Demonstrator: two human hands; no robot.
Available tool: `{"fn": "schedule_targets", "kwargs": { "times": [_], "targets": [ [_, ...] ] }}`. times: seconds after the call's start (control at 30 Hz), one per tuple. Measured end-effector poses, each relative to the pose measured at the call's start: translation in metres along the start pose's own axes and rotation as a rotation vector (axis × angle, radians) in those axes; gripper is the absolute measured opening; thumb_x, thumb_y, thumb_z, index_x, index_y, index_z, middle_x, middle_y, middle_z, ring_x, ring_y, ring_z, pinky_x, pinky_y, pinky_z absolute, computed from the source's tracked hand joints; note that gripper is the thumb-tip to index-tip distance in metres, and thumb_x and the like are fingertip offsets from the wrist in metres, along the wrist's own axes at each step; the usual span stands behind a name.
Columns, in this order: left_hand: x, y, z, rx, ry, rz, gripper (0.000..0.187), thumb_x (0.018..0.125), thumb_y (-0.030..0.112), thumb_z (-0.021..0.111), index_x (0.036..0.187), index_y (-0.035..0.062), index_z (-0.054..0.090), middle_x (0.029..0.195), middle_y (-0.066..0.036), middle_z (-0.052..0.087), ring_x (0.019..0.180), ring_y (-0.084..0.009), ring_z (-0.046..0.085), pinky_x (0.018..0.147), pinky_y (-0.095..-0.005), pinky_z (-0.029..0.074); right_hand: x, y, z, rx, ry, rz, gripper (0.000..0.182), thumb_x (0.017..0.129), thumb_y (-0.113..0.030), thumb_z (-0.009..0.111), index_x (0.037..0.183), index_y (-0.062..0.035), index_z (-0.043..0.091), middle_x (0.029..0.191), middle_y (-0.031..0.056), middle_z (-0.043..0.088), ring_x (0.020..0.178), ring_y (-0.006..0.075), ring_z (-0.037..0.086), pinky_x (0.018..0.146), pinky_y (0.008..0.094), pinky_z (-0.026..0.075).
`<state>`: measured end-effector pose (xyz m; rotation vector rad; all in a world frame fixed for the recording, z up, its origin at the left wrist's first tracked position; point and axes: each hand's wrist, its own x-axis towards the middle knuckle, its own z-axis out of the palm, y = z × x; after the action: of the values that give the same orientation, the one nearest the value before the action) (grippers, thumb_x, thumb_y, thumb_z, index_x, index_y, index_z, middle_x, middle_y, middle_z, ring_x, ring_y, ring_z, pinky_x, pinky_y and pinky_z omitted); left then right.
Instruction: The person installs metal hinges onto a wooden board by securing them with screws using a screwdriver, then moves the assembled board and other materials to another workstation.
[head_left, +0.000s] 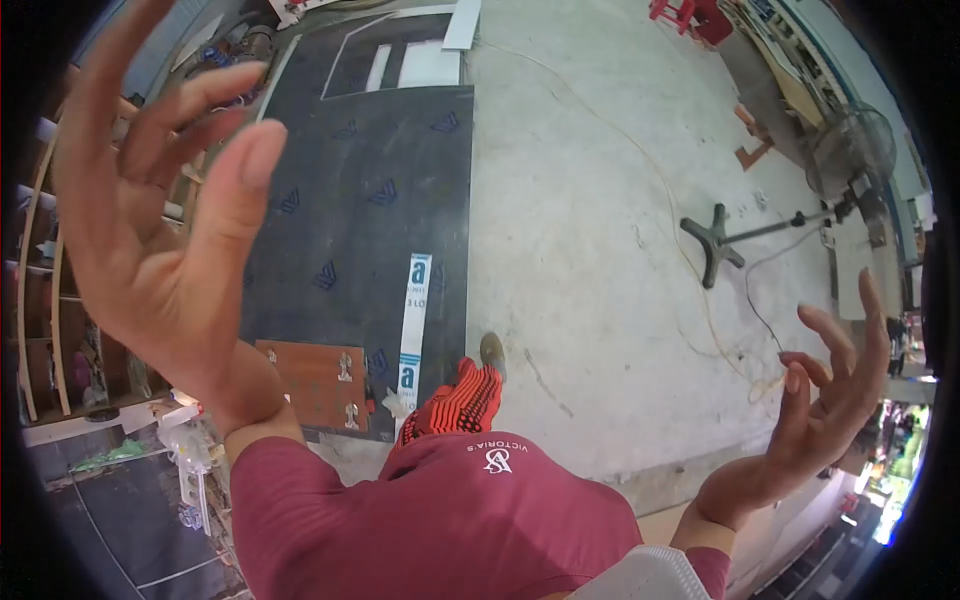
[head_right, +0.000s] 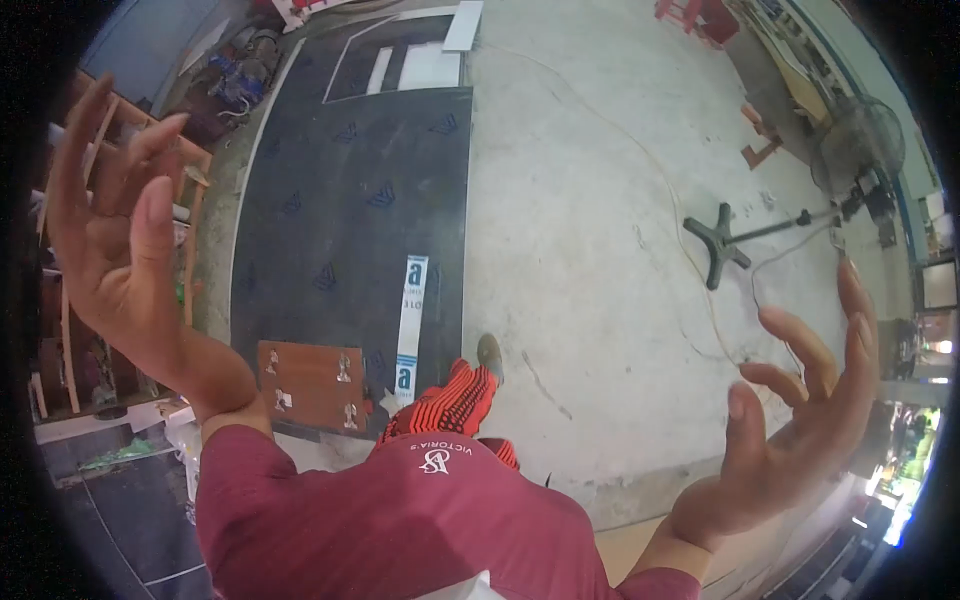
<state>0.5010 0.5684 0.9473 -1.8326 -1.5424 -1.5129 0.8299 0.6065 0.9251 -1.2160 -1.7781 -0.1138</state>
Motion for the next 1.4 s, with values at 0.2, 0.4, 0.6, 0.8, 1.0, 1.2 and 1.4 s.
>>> {"fn": "schedule_targets", "kwargs": {
  "times": [0.2, 0.4, 0.6, 0.8, 1.0, 1.2, 1.4],
  "targets": [
    [0.104, -0.025, 0.069, 0.103, 0.034, 0.188, 0.055, 0.086, 0.011, 0.057, 0.132, -0.0079, 0.034, 0.128, -0.025, 0.047, 0.1, -0.0282, 0.061, 0.076, -0.0315, 0.052, 0.142, 0.057, 0.019, 0.08, -0.143, -0.306, 0.068, 0.088, -0.031, 0.057, 0.137, 0.0025, 0.026, 0.135, 0.0237, 0.038, 0.101, 0.0372, 0.059, 0.058, 0.0296, 0.058],
    [0.188, -0.074, 0.16, -0.089, 0.076, 0.341, 0.053, 0.074, 0.012, 0.066, 0.119, -0.0095, 0.048, 0.108, -0.026, 0.058, 0.075, -0.0269, 0.064, 0.059, -0.0306, 0.05, 0.25, 0.12, 0.108, 0.296, 0.09, -0.512, 0.062, 0.088, -0.026, 0.051, 0.132, 0.0106, 0.028, 0.116, 0.0278, 0.047, 0.082, 0.0284, 0.056, 0.056, 0.0259, 0.047],
    [0.285, -0.127, 0.255, 0.155, -0.039, 0.41, 0.012, 0.083, 0.002, 0.053, 0.09, -0.0073, 0.055, 0.074, -0.013, 0.055, 0.066, -0.0212, 0.052, 0.058, -0.0301, 0.043, 0.398, 0.25, 0.215, 0.9, 0.073, -0.691, 0.038, 0.094, -0.016, 0.039, 0.119, 0.0101, 0.048, 0.083, 0.0234, 0.055, 0.064, 0.0223, 0.047, 0.067, 0.0395, 0.039],
    [0.411, -0.169, 0.337, 0.295, -0.297, 0.382, 0.037, 0.086, 0.02, 0.06, 0.107, -0.0094, 0.051, 0.091, -0.023, 0.058, 0.087, -0.0314, 0.058, 0.072, -0.0363, 0.049, 0.561, 0.291, 0.343, 1.061, -0.042, -0.741, 0.04, 0.094, -0.024, 0.037, 0.112, 0.0099, 0.05, 0.088, 0.0233, 0.055, 0.07, 0.0281, 0.052, 0.066, 0.0426, 0.042],
    [0.496, -0.284, 0.37, 0.549, -0.51, 0.225, 0.071, 0.081, 0.048, 0.062, 0.115, -0.0129, 0.047, 0.113, -0.024, 0.054, 0.102, -0.0268, 0.057, 0.084, -0.0375, 0.044, 0.688, 0.28, 0.493, 1.076, -0.38, -0.785, 0.044, 0.095, -0.029, 0.034, 0.106, 0.009, 0.052, 0.091, 0.022, 0.056, 0.068, 0.0309, 0.054, 0.061, 0.043, 0.046],
    [0.551, -0.457, 0.506, 0.297, -0.001, -0.009, 0.076, 0.047, 0.019, 0.089, 0.114, 0.0052, 0.056, 0.102, -0.009, 0.06, 0.072, -0.0114, 0.056, 0.057, -0.0231, 0.044, 0.787, 0.278, 0.645, 0.799, 0.214, -0.405, 0.062, 0.08, -0.041, 0.061, 0.119, 0.0023, 0.041, 0.107, 0.0201, 0.05, 0.056, 0.0183, 0.054, 0.052, 0.0245, 0.049],
    [0.7, -0.546, 0.555, 0.416, -0.055, 0.148, 0.046, 0.075, 0.01, 0.068, 0.116, -0.0029, 0.051, 0.092, -0.015, 0.057, 0.075, -0.0179, 0.058, 0.061, -0.026, 0.048, 0.968, 0.29, 0.692, 1.1, -0.287, -1.009, 0.03, 0.096, -0.031, 0.042, 0.104, -0.0029, 0.048, 0.086, 0.0069, 0.05, 0.061, 0.0097, 0.044, 0.06, 0.0257, 0.044]
  ]
}}
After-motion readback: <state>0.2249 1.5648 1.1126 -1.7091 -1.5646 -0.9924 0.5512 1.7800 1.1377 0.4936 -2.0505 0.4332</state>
